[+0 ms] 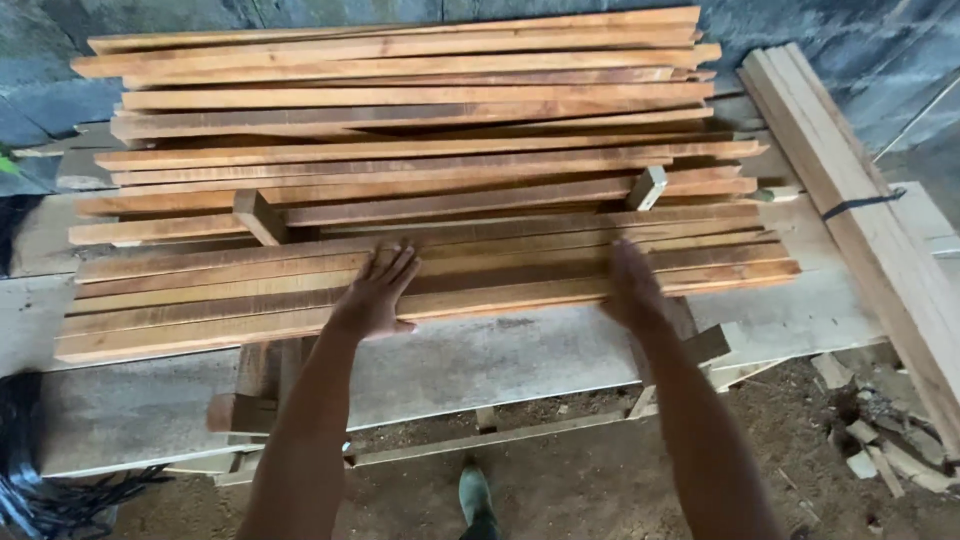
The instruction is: Organizing and aligning thin wooden slats on a workbench in a woodworking shop.
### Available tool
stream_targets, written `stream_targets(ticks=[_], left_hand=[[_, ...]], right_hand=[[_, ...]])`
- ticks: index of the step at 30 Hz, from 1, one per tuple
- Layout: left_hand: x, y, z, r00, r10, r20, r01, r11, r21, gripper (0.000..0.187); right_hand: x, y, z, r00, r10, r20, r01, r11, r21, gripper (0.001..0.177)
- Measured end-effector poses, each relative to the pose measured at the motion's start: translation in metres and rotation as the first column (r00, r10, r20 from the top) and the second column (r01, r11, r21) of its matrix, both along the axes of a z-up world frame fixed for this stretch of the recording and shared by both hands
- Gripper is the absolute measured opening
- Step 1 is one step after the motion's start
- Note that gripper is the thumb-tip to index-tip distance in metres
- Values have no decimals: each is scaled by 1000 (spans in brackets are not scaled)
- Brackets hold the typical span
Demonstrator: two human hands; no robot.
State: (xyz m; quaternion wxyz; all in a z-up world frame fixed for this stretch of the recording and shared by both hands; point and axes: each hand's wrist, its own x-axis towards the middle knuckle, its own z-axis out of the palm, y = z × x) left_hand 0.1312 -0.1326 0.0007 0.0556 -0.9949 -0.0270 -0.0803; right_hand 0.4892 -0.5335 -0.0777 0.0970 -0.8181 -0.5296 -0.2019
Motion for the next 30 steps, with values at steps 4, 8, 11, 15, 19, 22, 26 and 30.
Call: stream_targets(ticks=[4, 8, 11, 15, 19, 22, 26, 30], left_hand=[[0, 6, -2, 999, 38, -37, -38, 999, 3, 130], [3, -1, -25, 1000, 13, 17, -15, 991, 136, 134], [3, 1, -12, 999, 41, 33, -44, 993, 111, 137], [3, -3, -7, 998, 50, 41, -56, 986, 160, 139], [3, -4, -7, 998, 67, 9, -67, 992, 105, 139], [-1, -11, -2, 996, 80, -30, -78, 995, 62, 137], [-2, -11, 14, 995, 86, -48, -82, 993, 83, 135], [-1, -12, 6, 993, 82, -88, -79, 996, 30, 134]], right_hand=[[-11, 12, 10, 969, -146, 198, 151, 989, -8, 122], [-18, -3, 17, 983, -139, 115, 144, 989, -31, 120], [-14, 8, 17, 978, -189, 94, 198, 975, -102, 126], [-12, 12, 18, 956, -292, -27, 271, 915, -299, 131], [-27, 26, 49, 962, -260, -80, 213, 904, -370, 126], [-43, 50, 61, 959, 47, 280, 22, 971, -236, 143], [-56, 83, 83, 987, 148, 66, -119, 939, -323, 140], [-54, 75, 81, 961, 219, 168, -177, 955, -237, 150]])
